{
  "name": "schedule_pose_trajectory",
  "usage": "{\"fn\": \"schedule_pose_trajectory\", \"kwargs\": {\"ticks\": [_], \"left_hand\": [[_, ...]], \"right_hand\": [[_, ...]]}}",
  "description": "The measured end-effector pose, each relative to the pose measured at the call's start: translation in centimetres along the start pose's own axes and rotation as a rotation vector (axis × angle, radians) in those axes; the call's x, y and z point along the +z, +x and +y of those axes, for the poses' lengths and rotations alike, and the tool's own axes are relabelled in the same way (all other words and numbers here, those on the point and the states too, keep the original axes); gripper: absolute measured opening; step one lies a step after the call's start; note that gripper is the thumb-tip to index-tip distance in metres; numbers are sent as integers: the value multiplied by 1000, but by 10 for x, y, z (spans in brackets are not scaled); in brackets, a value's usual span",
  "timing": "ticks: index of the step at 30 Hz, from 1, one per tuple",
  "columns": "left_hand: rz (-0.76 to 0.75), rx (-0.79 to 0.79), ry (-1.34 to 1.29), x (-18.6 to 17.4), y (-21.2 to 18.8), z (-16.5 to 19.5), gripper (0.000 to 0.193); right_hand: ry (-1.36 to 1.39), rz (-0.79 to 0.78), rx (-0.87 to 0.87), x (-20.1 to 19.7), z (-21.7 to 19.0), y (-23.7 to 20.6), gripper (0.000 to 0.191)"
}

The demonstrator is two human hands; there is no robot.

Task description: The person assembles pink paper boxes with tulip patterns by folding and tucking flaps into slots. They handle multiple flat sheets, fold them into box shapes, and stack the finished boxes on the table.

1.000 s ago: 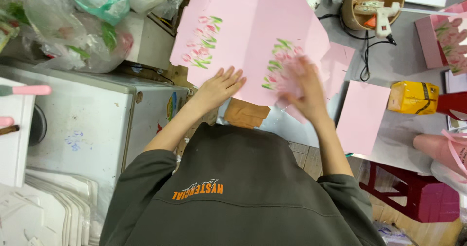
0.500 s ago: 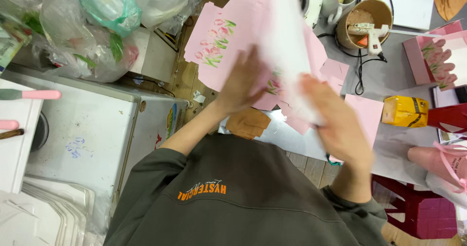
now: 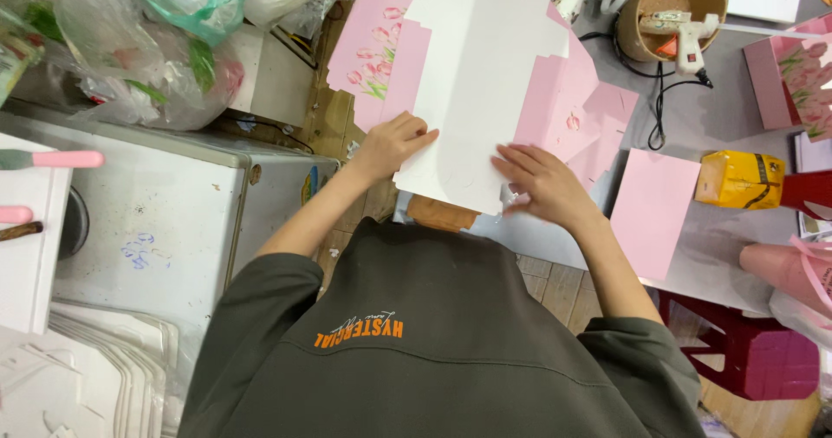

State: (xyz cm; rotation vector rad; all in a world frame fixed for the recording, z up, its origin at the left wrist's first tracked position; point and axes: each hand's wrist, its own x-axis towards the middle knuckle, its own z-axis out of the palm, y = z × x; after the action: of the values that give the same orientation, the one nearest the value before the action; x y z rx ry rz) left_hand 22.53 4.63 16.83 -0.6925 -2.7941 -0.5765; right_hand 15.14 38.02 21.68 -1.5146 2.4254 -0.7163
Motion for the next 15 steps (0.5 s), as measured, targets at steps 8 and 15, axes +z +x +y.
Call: {"fn": "schedule_pose_trajectory", "kwargs": {"ticks": [8,15], "left_hand": [[34,260,25,-16,-1,-29,20],[-338,-494,-242,-2,17,-43,43]], "right_hand": [[-161,270,-92,43,16,-14,26],[53,383,461,79,52,7,25]]}}
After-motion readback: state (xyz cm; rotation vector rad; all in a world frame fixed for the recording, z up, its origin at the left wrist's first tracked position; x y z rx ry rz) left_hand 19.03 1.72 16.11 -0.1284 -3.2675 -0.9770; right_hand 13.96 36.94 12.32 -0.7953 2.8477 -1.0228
